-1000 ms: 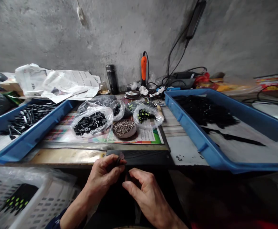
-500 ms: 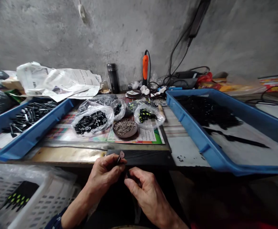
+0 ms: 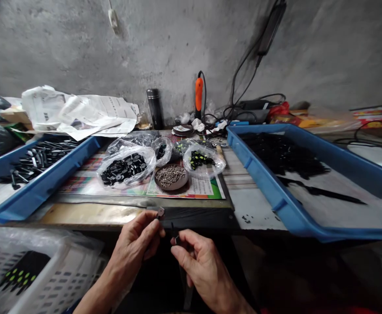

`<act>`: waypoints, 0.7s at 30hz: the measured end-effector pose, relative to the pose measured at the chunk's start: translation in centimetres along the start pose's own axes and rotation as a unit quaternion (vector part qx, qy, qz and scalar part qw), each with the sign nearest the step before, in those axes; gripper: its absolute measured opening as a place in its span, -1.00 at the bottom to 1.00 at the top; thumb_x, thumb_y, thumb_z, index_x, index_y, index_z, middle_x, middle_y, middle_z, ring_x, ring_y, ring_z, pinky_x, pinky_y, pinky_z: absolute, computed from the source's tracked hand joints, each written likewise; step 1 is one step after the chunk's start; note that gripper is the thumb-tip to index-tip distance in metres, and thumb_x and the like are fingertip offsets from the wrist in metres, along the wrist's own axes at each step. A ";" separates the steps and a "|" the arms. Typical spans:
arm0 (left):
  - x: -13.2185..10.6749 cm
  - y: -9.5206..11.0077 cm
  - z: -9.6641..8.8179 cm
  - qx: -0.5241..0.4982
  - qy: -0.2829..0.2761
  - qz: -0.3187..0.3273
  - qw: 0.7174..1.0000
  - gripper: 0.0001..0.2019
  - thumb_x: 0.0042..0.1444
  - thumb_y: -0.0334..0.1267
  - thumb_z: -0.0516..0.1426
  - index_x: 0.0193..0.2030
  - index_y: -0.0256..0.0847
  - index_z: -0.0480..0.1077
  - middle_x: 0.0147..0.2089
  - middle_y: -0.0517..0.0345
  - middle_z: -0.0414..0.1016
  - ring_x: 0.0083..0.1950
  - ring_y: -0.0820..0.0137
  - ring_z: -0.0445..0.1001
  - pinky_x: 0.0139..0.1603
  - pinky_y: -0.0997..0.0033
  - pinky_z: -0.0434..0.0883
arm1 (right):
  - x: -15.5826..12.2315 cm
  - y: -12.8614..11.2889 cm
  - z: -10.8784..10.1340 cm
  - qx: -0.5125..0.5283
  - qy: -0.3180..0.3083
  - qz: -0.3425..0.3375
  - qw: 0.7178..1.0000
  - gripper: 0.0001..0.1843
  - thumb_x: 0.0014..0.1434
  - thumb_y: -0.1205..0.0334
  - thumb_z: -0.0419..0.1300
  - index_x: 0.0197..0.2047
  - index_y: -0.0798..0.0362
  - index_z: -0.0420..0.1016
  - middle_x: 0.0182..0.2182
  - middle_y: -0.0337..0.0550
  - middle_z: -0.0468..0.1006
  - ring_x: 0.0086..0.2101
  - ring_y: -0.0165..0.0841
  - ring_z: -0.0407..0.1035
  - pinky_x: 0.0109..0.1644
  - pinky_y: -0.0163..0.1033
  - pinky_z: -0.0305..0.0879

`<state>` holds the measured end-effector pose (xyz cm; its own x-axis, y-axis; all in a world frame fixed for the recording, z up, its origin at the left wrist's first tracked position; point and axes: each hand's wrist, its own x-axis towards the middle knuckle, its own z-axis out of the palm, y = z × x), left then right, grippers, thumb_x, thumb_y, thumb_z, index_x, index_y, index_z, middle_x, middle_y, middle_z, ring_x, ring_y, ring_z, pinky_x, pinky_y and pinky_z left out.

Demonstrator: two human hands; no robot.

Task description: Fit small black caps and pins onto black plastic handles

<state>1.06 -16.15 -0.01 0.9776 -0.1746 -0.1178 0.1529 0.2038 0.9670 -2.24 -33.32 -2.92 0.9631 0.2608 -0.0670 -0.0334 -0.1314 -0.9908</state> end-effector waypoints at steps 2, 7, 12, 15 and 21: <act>-0.5 0.1 0.0 0.006 0.013 -0.009 1.000 -0.58 0.07 0.10 0.29 -0.26 -0.25 0.38 -0.49 0.25 0.41 -0.65 0.62 0.14 -0.67 0.63 0.07 | 0.1 0.1 -0.1 0.009 0.008 -0.009 1.000 -0.66 0.34 -0.01 0.14 -0.08 0.12 0.44 -0.47 -0.32 0.28 -0.65 -0.58 0.13 -0.65 -0.52 0.09; -1.4 -0.5 -0.1 0.064 0.005 -0.002 0.998 -0.58 0.06 0.09 0.30 -0.39 -0.30 0.44 -0.55 0.26 0.31 -0.54 0.54 0.20 -0.52 0.58 0.18 | 0.3 0.1 -0.1 0.026 0.032 -0.020 0.999 -0.57 0.31 -0.01 0.20 0.11 0.10 0.39 -0.41 -0.26 0.38 -0.63 -0.55 0.19 -0.64 -0.52 0.18; -1.7 -1.4 0.1 0.037 0.002 -0.011 0.999 -0.60 0.00 0.08 0.35 -0.38 -0.29 0.54 -0.45 0.18 0.40 -0.38 0.43 0.29 -0.35 0.52 0.27 | 0.3 0.4 0.0 0.043 0.048 -0.038 0.997 -0.59 0.30 -0.01 0.23 0.08 0.07 0.44 -0.45 -0.29 0.34 -0.64 -0.55 0.20 -0.66 -0.54 0.18; -1.6 -1.6 0.5 0.010 0.005 -0.011 1.000 -0.62 -0.03 0.05 0.38 -0.39 -0.29 0.58 -0.44 0.15 0.45 -0.36 0.42 0.32 -0.32 0.52 0.29 | 0.3 0.5 0.1 0.043 0.050 -0.042 0.997 -0.59 0.29 -0.02 0.24 0.09 0.06 0.43 -0.43 -0.28 0.35 -0.64 -0.55 0.21 -0.66 -0.53 0.19; -1.3 -1.8 1.1 -0.023 0.003 -0.024 0.999 -0.64 -0.06 0.01 0.41 -0.39 -0.30 0.58 -0.56 0.26 0.36 -0.59 0.60 0.13 -0.57 0.61 0.11 | 0.3 0.4 0.2 0.050 0.051 -0.048 0.996 -0.59 0.28 -0.03 0.25 0.06 0.07 0.44 -0.40 -0.24 0.41 -0.63 -0.55 0.23 -0.65 -0.53 0.21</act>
<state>-0.64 -17.40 -1.37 0.9697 -0.1803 -0.1646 0.2056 0.2397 0.9488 -2.08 -33.09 -3.40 0.9850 0.1688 0.0356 0.0383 -0.0127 -0.9992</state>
